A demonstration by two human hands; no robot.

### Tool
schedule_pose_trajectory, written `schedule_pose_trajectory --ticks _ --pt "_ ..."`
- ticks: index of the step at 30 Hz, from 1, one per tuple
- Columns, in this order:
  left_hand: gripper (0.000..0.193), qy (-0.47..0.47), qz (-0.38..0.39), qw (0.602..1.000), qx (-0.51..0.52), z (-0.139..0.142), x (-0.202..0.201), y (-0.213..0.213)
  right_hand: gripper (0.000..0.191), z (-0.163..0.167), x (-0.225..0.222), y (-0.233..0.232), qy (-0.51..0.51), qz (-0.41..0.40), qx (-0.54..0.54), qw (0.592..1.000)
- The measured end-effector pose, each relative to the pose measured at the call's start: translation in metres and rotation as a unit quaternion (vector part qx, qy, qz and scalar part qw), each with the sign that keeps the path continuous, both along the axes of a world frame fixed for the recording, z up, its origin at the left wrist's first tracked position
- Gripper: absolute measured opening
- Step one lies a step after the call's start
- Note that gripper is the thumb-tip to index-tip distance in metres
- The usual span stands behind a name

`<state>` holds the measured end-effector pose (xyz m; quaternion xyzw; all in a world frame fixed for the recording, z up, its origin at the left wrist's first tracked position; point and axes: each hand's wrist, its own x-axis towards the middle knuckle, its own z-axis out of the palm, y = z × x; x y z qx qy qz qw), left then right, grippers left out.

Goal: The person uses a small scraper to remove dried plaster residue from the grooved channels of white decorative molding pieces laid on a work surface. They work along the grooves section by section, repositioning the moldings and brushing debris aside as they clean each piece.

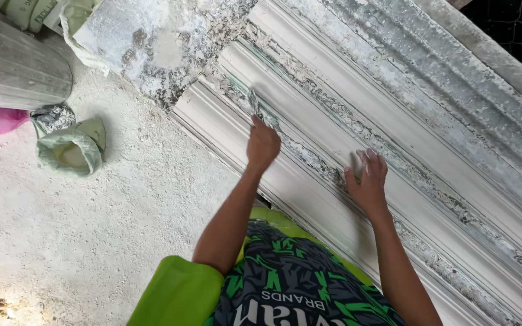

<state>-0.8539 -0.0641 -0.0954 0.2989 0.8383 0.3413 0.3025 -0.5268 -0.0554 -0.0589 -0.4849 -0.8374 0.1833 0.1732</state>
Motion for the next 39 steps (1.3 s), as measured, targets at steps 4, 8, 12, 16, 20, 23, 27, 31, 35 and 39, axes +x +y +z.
schedule_pose_trajectory --ticks 4,8,12,16,20,23,27,31,35,39 --pt "0.064 0.0 0.019 1.0 0.017 0.009 -0.051 0.015 0.05 -0.001 0.013 -0.005 0.007 -0.017 0.001 1.0" --pt "0.062 0.179 -0.03 0.982 -0.044 0.013 -0.056 0.023 0.047 0.0 0.02 -0.006 0.037 -0.001 0.06 0.998" --pt "0.055 0.1 0.006 0.994 -0.041 0.022 -0.045 0.021 0.045 -0.002 0.022 -0.011 0.043 -0.013 0.033 0.998" --pt "0.045 0.052 0.017 0.997 -0.049 0.042 -0.075 0.02 0.044 -0.006 0.027 -0.02 0.057 -0.012 0.048 0.997" --pt "0.05 0.027 0.022 0.998 0.047 0.042 -0.084 -0.001 0.043 -0.011 0.034 -0.033 0.068 -0.024 0.025 0.997" --pt "0.044 -0.035 0.024 0.995 0.092 0.022 -0.044 -0.04 0.04 -0.018 0.037 -0.046 0.072 -0.027 0.007 0.997" --pt "0.04 0.026 -0.072 0.985 0.156 0.018 -0.017 -0.082 0.042 -0.024 0.045 -0.068 0.067 -0.052 -0.02 0.996" --pt "0.046 0.166 -0.289 0.919 0.209 0.033 -0.058 -0.086 0.043 -0.028 0.053 -0.09 0.051 -0.104 -0.014 0.993" --pt "0.042 0.131 -0.48 0.86 0.11 0.036 -0.097 -0.061 0.039 -0.034 0.048 -0.111 0.031 -0.169 0.008 0.985" --pt "0.036 0.227 -0.605 0.763 0.005 0.029 -0.134 -0.013 0.037 -0.034 0.024 -0.132 0.015 -0.241 0.005 0.97"
